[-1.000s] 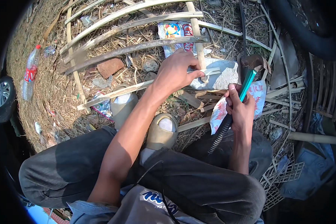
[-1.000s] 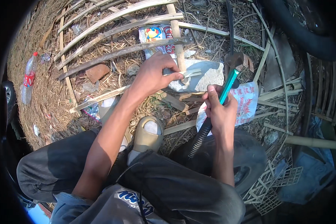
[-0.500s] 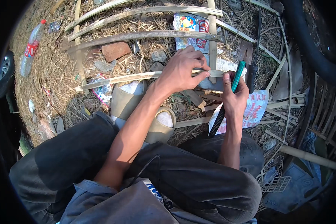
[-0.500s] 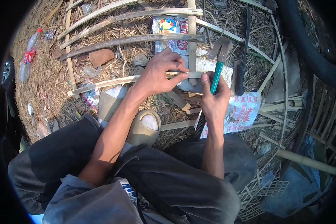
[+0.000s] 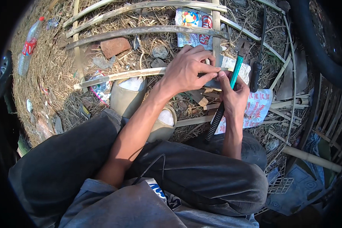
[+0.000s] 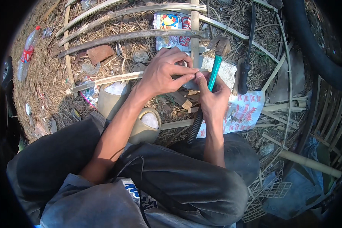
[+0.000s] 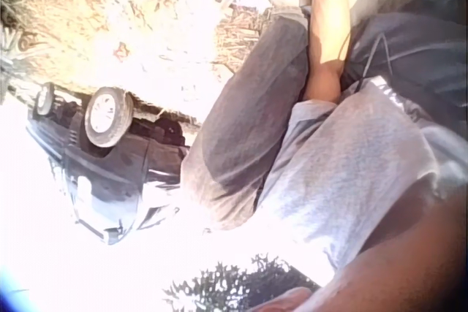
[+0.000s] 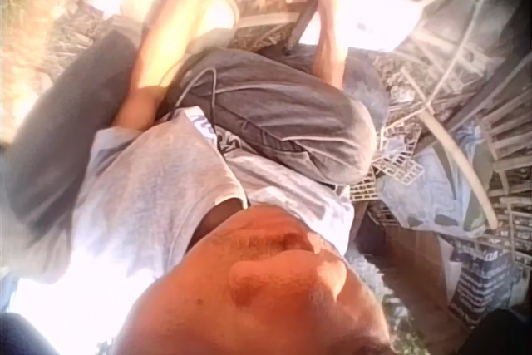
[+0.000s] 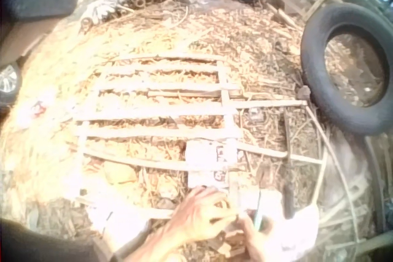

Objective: The person hammers nails into a wooden board and uses a large knife to split bamboo strips while working outdoors.

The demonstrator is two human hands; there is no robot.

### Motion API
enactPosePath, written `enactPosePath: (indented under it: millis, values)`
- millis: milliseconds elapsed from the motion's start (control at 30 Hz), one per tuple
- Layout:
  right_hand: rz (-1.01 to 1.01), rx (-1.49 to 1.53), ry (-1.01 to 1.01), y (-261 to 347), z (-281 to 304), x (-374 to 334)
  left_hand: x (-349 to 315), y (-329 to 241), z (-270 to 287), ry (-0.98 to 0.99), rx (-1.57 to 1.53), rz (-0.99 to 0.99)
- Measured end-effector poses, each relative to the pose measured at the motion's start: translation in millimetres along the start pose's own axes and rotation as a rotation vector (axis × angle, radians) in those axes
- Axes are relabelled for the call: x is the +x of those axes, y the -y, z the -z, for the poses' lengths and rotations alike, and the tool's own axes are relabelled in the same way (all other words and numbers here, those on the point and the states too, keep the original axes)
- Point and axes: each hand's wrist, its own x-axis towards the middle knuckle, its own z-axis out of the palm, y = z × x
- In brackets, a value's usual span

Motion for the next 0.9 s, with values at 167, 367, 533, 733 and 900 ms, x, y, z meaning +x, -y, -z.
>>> enactPosePath:
  millis: [167,367,533,733,900]
  values:
    - [-0.083,0.111,0.057,4,1,-1,-1,0,-1,-0.006,0.002,0.024]
    - [-0.159,0.135,0.005,8,0,4,1,-4,-3,-0.022,0.026,0.047]
    - [-0.176,0.147,0.05,9,0,4,-2,-3,-2,-0.029,0.032,0.073]
    - [-0.184,0.189,0.072,13,4,5,3,-4,-1,0.036,0.001,0.082]
    - [-0.203,0.195,0.066,14,2,4,0,0,-7,-0.036,0.036,0.121]
